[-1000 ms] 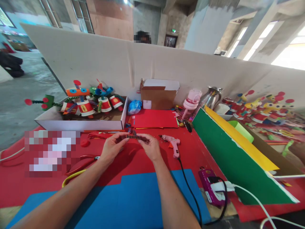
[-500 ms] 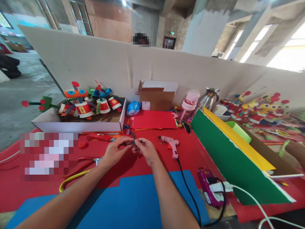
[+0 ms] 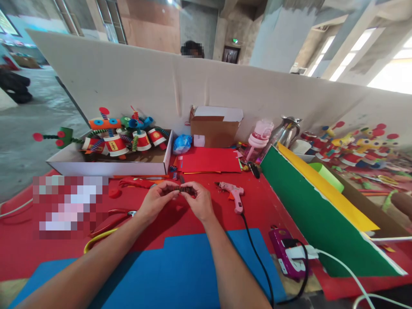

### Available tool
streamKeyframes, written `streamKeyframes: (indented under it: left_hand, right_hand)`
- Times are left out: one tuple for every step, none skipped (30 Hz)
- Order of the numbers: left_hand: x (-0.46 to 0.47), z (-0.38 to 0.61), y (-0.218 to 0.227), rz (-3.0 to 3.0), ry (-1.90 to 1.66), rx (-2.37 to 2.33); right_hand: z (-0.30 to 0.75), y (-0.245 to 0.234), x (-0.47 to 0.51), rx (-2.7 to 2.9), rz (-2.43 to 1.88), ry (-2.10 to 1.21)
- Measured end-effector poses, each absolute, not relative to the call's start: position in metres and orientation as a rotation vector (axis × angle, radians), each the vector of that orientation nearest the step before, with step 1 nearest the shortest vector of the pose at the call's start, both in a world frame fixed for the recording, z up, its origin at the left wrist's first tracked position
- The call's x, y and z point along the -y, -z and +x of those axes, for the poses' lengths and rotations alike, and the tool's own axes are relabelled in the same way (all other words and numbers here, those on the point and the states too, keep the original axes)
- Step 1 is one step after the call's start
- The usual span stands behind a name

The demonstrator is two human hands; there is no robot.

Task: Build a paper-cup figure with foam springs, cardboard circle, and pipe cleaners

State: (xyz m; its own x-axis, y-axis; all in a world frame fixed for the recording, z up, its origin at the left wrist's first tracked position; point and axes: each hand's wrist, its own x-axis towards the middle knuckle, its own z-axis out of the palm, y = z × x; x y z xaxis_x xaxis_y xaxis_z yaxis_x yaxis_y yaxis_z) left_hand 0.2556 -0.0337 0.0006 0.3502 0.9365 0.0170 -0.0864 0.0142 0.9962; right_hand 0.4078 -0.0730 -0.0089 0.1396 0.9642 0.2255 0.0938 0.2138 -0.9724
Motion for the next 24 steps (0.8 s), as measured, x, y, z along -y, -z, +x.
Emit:
streamKeyframes:
  left_hand:
    - [0.033,0.255,0.000,1.313,-1.009,-0.898]
    - [0.032,0.255,0.001,1.328,-1.036,-0.917]
    - [0.031,0.254,0.001,1.344,-1.060,-0.932]
    - [0.031,0.254,0.002,1.363,-1.077,-0.938]
    - [0.031,0.254,0.002,1.388,-1.082,-0.934]
    - [0.031,0.254,0.002,1.417,-1.077,-0.921]
    - [0.031,0.254,0.003,1.449,-1.069,-0.904]
    - [0.032,0.254,0.004,1.482,-1.059,-0.886]
    - [0.033,0.255,0.004,1.514,-1.050,-0.869]
    - [0.033,0.255,0.005,1.542,-1.045,-0.859]
    - [0.033,0.256,0.006,1.559,-1.045,-0.853]
    - [0.033,0.256,0.007,1.565,-1.048,-0.852]
    - [0.033,0.256,0.007,1.556,-1.052,-0.857]
    - [0.034,0.257,0.006,1.531,-1.050,-0.864]
    - [0.034,0.257,0.005,1.492,-1.041,-0.871]
    - [0.034,0.256,0.004,1.445,-1.022,-0.875]
    - [0.035,0.256,0.002,1.398,-0.995,-0.875]
    - [0.035,0.256,0.000,1.356,-0.967,-0.869]
    - [0.036,0.255,-0.001,1.321,-0.944,-0.859]
    - [0.036,0.255,-0.003,1.296,-0.928,-0.845]
    - [0.036,0.255,-0.003,1.282,-0.920,-0.834]
    - [0.036,0.255,-0.004,1.277,-0.918,-0.827]
    - [0.035,0.255,-0.003,1.276,-0.924,-0.827]
    - [0.034,0.254,-0.003,1.279,-0.933,-0.831]
  right_hand:
    - [0.408,0.008,0.073,1.226,-1.145,-0.930]
    - [0.408,0.008,0.072,1.189,-1.126,-0.972]
    - [0.408,0.007,0.072,1.142,-1.115,-1.018]
    - [0.408,0.007,0.071,1.088,-1.115,-1.066]
    - [0.408,0.007,0.071,1.035,-1.124,-1.120]
    - [0.409,0.008,0.071,0.988,-1.136,-1.177]
    - [0.409,0.008,0.072,0.949,-1.147,-1.233]
    - [0.409,0.008,0.072,0.920,-1.156,-1.278]
    - [0.409,0.009,0.073,0.905,-1.161,-1.305]
    - [0.409,0.009,0.073,0.905,-1.165,-1.311]
    - [0.409,0.008,0.074,0.915,-1.170,-1.298]
    - [0.409,0.008,0.074,0.933,-1.174,-1.272]
    - [0.410,0.007,0.074,0.952,-1.176,-1.240]
    - [0.410,0.007,0.073,0.967,-1.175,-1.206]
    - [0.411,0.006,0.073,0.977,-1.171,-1.172]
    - [0.411,0.006,0.072,0.984,-1.167,-1.139]
    - [0.411,0.006,0.072,0.991,-1.163,-1.108]
    - [0.411,0.006,0.071,1.001,-1.160,-1.081]
    - [0.411,0.007,0.071,1.015,-1.158,-1.058]
    - [0.411,0.007,0.071,1.033,-1.157,-1.041]
    - [0.410,0.007,0.070,1.053,-1.156,-1.031]
    - [0.410,0.007,0.070,1.071,-1.154,-1.027]
    - [0.409,0.007,0.070,1.084,-1.150,-1.028]
    - [0.409,0.006,0.071,1.084,-1.143,-1.031]
